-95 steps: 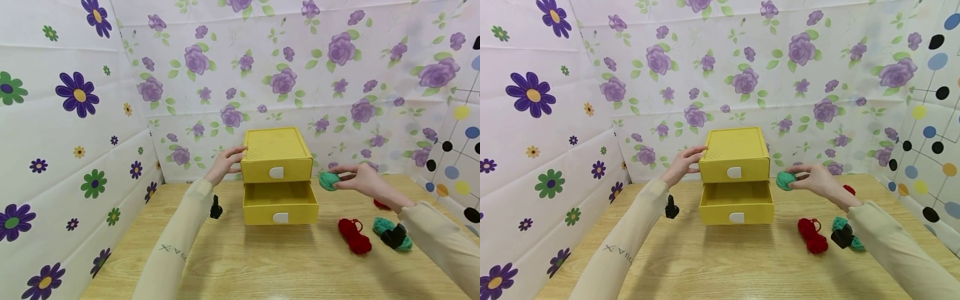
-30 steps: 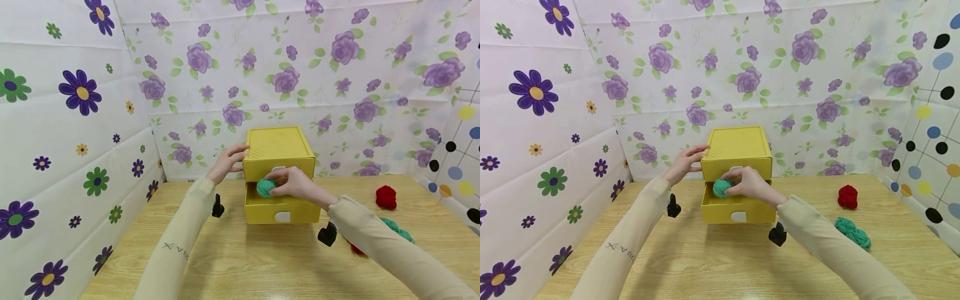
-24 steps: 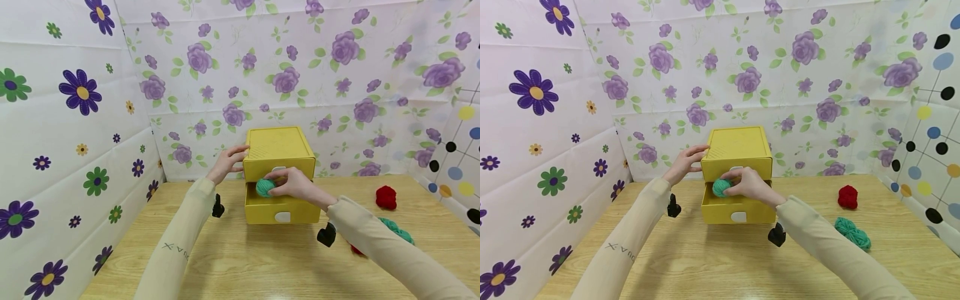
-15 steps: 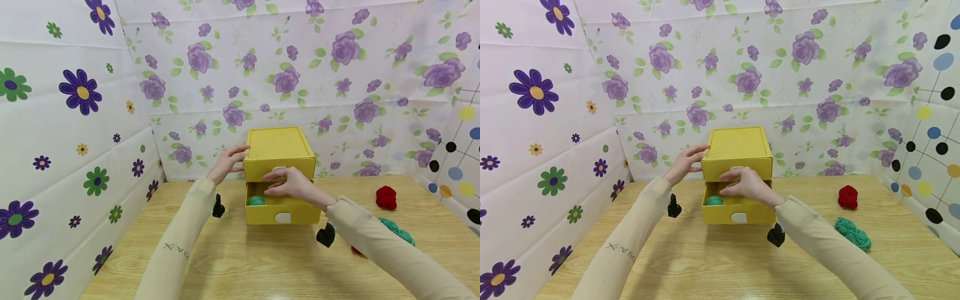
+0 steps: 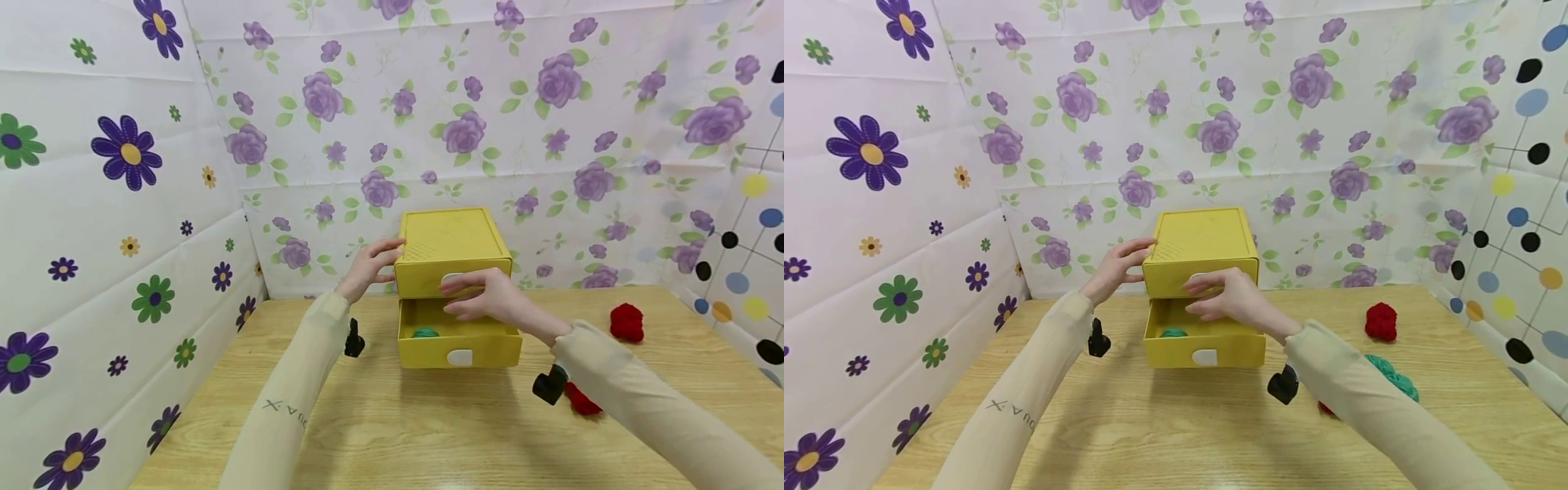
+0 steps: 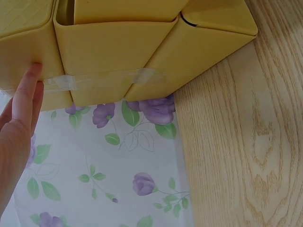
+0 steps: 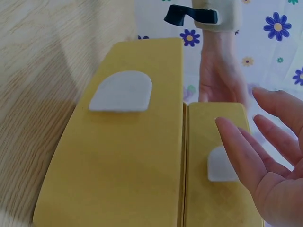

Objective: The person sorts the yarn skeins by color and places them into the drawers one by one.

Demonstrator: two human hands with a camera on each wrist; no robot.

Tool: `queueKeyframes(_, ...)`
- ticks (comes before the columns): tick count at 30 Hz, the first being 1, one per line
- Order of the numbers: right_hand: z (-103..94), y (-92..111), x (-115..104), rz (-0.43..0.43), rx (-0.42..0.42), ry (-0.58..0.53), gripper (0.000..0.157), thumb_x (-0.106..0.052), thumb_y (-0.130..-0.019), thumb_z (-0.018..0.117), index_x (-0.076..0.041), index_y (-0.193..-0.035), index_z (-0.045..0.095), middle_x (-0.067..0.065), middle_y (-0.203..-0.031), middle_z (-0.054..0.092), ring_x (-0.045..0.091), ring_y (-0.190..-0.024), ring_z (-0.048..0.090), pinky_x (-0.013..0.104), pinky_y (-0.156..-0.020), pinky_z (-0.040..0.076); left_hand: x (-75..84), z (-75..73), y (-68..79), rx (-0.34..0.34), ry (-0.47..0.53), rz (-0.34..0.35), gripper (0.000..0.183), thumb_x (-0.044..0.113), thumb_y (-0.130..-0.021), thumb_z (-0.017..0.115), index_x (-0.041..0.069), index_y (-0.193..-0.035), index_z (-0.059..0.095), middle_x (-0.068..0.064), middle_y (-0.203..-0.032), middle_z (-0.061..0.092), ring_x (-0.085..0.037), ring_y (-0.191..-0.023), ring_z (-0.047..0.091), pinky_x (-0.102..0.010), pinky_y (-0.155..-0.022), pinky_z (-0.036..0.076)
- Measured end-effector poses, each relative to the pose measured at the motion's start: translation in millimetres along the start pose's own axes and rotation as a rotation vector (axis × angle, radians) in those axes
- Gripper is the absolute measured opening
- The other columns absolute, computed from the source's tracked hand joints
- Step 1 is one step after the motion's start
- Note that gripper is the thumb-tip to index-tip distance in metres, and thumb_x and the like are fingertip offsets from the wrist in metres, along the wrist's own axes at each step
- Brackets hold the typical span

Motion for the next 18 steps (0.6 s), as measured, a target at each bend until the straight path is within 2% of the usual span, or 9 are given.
queueKeyframes(4,-9.9,7.7,0.9,0.010,-0.011,-0.029,0.046,-0.006,-0.078,0.071,0.007,-0.119,0.055,0.023,-0.116,0.054,0.034,-0.094,0.059,0.047,-0.074,0.048,-0.6,-0.4,-0.4,0.003,-0.007,-0.007,0.043,0.017,-0.096,0.048,0.003,-0.135,0.042,-0.016,-0.138,0.032,-0.030,-0.109,0.044,-0.045,-0.084,0.044)
queueKeyframes(8,-22.2,16.3,4.9,0.032,-0.017,-0.035,0.048,-0.009,-0.078,0.072,0.008,-0.119,0.055,0.019,-0.112,0.057,0.036,-0.095,0.057,0.048,-0.074,0.047,-0.8,0.5,-0.5,0.000,-0.005,-0.012,0.042,0.016,-0.096,0.048,0.003,-0.135,0.042,-0.016,-0.138,0.033,-0.030,-0.109,0.044,-0.044,-0.083,0.044)
queueKeyframes(18,-55.1,43.7,4.9,0.041,-0.017,0.000,0.046,-0.014,-0.081,0.070,0.006,-0.120,0.055,0.019,-0.116,0.055,0.032,-0.096,0.058,0.047,-0.072,0.048,-1.2,1.4,-1.4,-0.003,0.004,-0.008,0.042,0.015,-0.096,0.048,0.003,-0.135,0.042,-0.012,-0.136,0.035,-0.029,-0.108,0.045,-0.045,-0.085,0.043)
Point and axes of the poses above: each hand's wrist, its own y-axis away from the middle knuckle, its own z-axis out of the palm, x = y × z, the point moved 6 cm from there along -y, towards the middle knuckle
